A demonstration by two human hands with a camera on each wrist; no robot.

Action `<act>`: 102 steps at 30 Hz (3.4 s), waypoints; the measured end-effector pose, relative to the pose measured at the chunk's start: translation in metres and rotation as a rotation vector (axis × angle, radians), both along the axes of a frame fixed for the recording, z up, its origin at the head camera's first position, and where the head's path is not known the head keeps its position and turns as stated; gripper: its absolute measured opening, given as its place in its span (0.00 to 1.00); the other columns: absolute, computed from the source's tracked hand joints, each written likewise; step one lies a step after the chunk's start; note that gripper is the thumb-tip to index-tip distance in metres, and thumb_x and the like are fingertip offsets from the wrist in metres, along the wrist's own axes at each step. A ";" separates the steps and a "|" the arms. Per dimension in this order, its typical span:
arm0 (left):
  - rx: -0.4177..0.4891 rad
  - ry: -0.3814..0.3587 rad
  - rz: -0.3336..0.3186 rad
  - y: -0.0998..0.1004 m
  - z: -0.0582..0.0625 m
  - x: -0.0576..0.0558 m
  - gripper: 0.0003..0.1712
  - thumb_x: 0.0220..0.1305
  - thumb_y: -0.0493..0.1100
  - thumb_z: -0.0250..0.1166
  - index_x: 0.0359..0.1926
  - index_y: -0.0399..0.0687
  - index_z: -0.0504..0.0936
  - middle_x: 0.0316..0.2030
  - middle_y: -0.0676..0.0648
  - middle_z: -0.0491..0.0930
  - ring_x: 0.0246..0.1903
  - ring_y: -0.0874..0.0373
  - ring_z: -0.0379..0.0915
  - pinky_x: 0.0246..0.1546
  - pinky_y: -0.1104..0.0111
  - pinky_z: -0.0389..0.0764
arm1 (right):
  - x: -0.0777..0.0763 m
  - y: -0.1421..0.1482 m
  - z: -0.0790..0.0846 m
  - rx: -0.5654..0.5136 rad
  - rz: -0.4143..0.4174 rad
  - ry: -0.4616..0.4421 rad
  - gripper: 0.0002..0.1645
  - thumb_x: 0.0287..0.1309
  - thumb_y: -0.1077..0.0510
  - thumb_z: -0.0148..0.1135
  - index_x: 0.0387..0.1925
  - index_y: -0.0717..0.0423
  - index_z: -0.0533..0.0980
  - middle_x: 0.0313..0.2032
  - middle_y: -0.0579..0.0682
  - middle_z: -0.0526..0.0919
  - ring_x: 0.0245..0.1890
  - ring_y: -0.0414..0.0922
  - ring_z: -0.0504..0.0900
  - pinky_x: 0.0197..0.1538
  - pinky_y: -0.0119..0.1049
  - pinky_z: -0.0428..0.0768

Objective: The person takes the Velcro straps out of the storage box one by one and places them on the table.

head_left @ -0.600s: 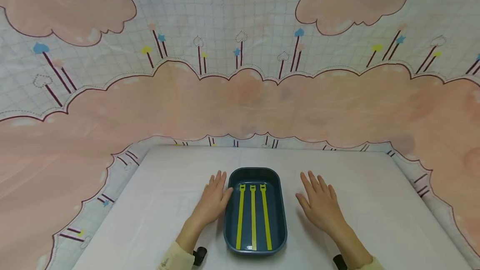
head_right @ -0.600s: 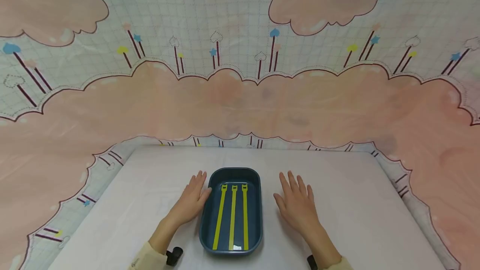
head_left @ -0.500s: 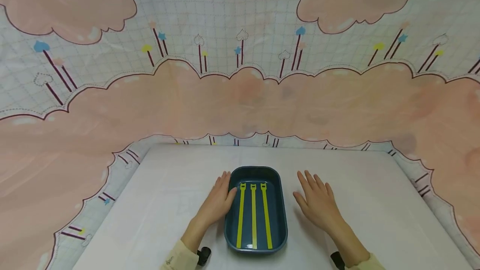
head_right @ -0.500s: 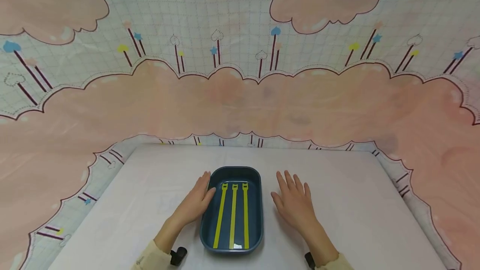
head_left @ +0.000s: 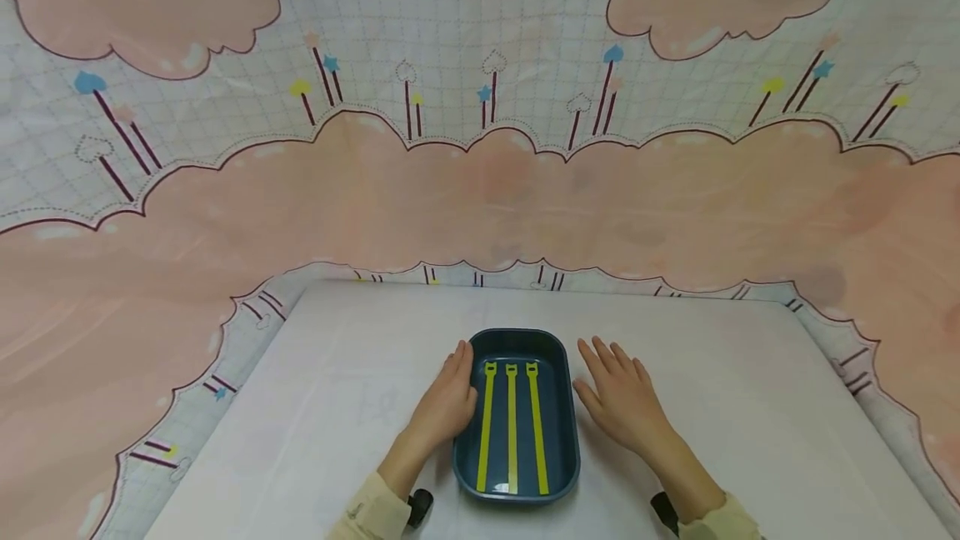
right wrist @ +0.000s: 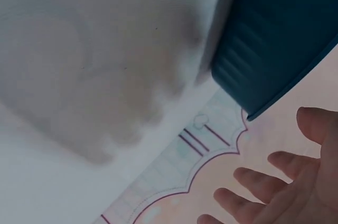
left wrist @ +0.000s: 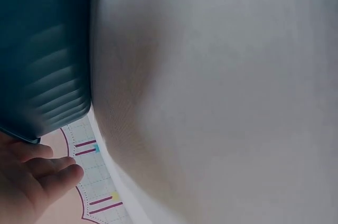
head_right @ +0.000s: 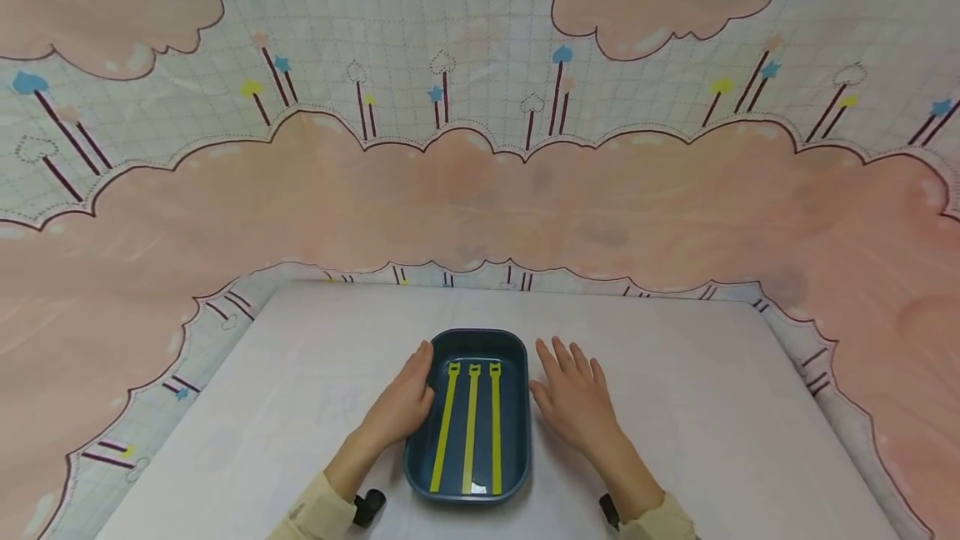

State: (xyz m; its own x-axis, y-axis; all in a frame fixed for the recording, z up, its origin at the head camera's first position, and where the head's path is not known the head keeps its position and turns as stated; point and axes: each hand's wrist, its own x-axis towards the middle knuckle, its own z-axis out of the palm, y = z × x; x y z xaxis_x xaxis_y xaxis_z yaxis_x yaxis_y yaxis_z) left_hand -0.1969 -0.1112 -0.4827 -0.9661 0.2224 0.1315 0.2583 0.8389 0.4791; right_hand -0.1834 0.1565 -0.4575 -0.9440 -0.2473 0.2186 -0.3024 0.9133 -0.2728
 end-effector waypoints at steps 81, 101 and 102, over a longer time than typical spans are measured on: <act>-0.163 -0.025 0.024 0.005 0.007 0.000 0.36 0.70 0.41 0.56 0.73 0.32 0.54 0.73 0.35 0.52 0.71 0.36 0.49 0.66 0.49 0.60 | -0.052 -0.072 0.004 0.857 0.672 0.074 0.08 0.59 0.51 0.68 0.40 0.35 0.85 0.40 0.38 0.86 0.36 0.40 0.78 0.34 0.33 0.70; -0.160 -0.003 0.019 0.006 0.005 0.000 0.36 0.70 0.40 0.57 0.72 0.31 0.56 0.73 0.34 0.54 0.70 0.35 0.51 0.66 0.48 0.61 | -0.047 -0.056 0.041 0.852 0.660 0.215 0.08 0.55 0.54 0.71 0.37 0.36 0.86 0.35 0.41 0.84 0.35 0.43 0.77 0.40 0.36 0.76; -0.160 -0.003 0.020 0.006 0.005 0.000 0.36 0.69 0.40 0.57 0.72 0.31 0.56 0.73 0.34 0.54 0.70 0.35 0.51 0.66 0.48 0.61 | -0.047 -0.054 0.044 0.842 0.661 0.224 0.08 0.55 0.55 0.71 0.36 0.36 0.86 0.34 0.42 0.83 0.35 0.43 0.77 0.40 0.36 0.77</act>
